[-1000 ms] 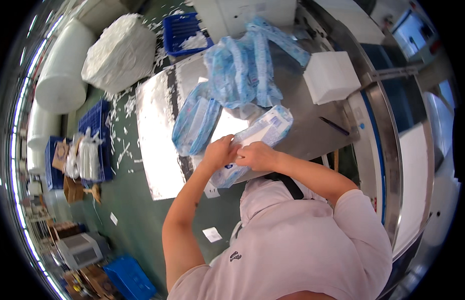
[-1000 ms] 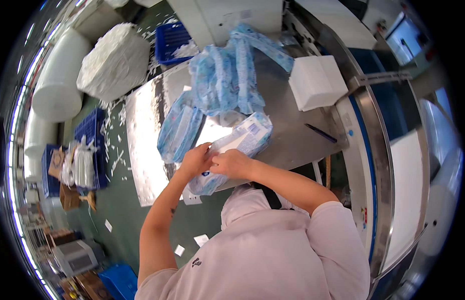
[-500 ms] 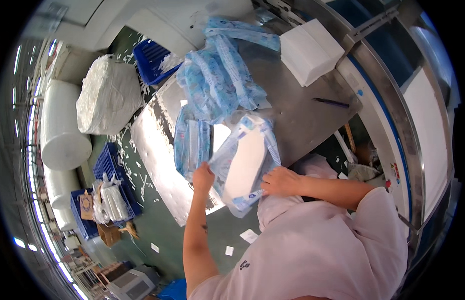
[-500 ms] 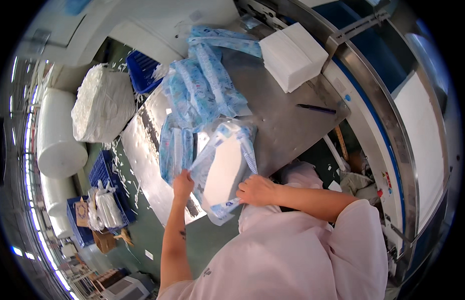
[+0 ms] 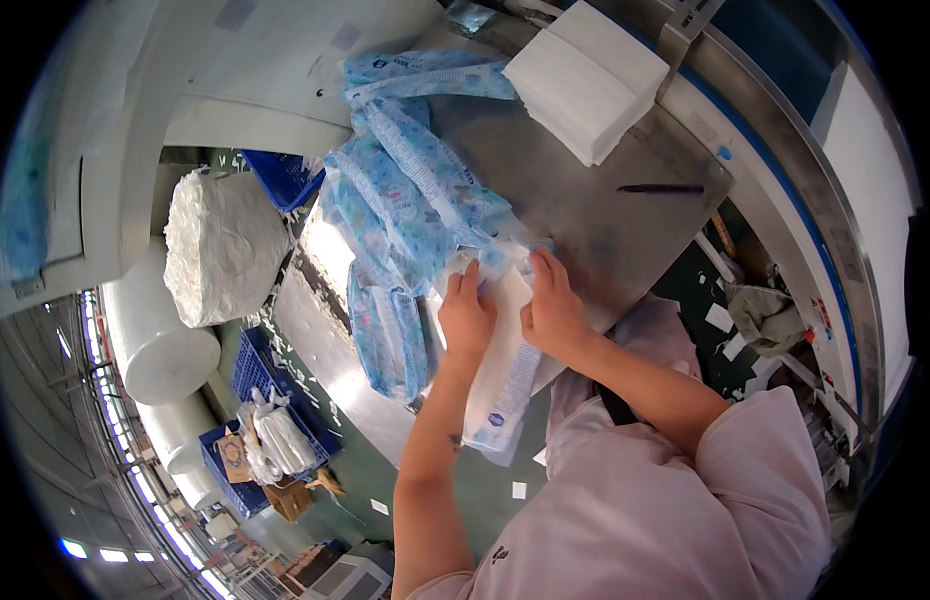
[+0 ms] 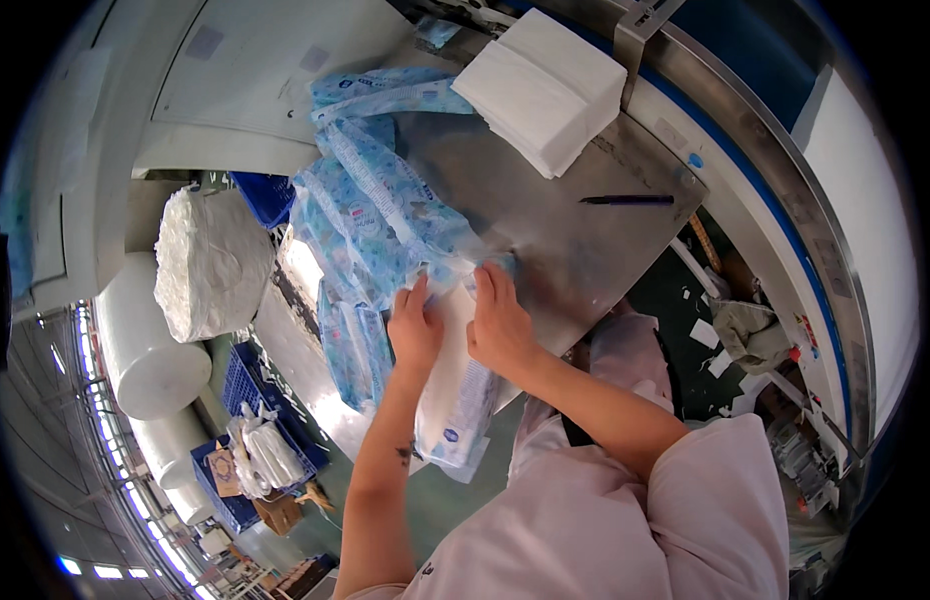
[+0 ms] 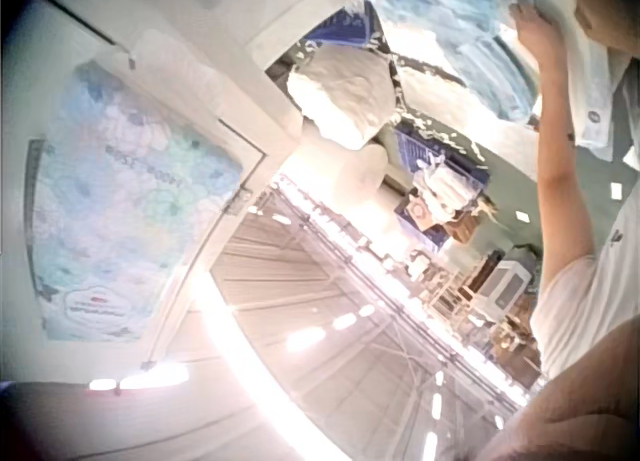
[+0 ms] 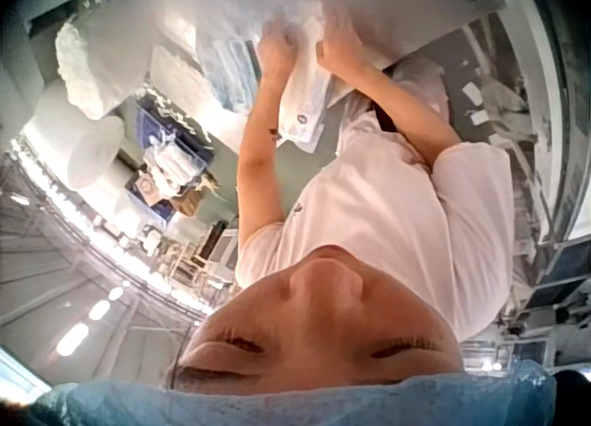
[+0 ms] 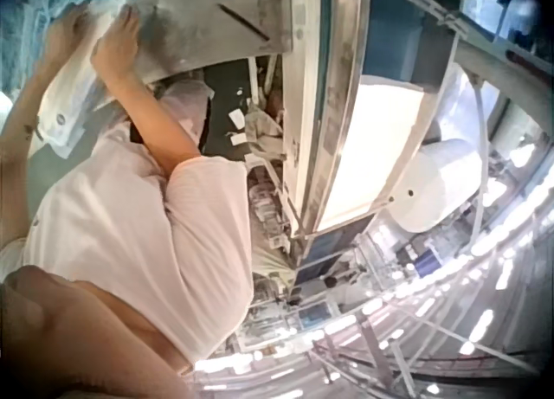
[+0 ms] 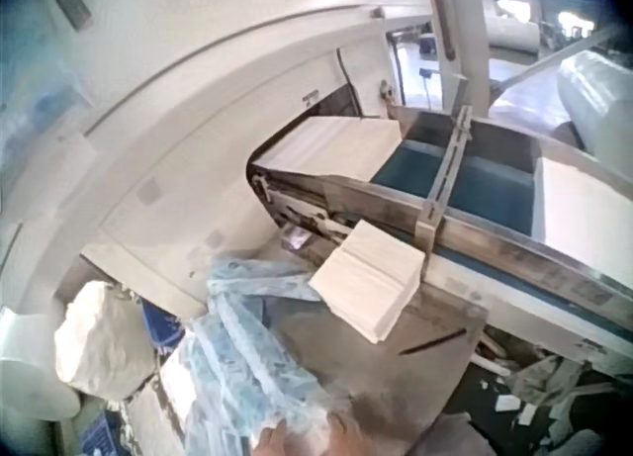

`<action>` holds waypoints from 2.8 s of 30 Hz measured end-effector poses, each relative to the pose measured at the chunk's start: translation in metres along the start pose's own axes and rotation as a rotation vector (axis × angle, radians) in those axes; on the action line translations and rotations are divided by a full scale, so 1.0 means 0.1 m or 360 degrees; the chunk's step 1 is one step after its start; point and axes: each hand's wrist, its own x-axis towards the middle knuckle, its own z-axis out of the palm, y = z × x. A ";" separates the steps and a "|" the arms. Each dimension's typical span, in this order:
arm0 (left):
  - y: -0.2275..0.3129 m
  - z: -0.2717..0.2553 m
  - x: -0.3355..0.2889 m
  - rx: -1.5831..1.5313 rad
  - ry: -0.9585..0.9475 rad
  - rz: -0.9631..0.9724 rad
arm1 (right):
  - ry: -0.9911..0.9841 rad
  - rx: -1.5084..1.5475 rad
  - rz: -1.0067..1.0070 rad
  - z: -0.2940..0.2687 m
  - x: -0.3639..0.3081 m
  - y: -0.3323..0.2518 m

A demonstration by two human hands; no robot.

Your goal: The person folds stacks of white tissues and places them into blue and white plastic packaging sleeves. They repeatedly pick up stacks of tissues, fold them, and insert them into the sleeves on a metal table in a factory setting.

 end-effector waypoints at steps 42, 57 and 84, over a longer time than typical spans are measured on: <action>-0.32 0.52 -0.59 -0.2187 -0.0519 -0.1500 | -0.0062 0.0755 0.1171 0.18 -0.23 0.62; -0.45 -0.20 -1.92 -0.2267 -0.0846 -0.2440 | -0.1234 0.1188 0.2028 -0.02 -0.75 0.35; -1.01 0.18 -2.33 -0.3114 0.0567 -0.1203 | 0.0001 0.0334 0.0668 0.02 -0.12 1.11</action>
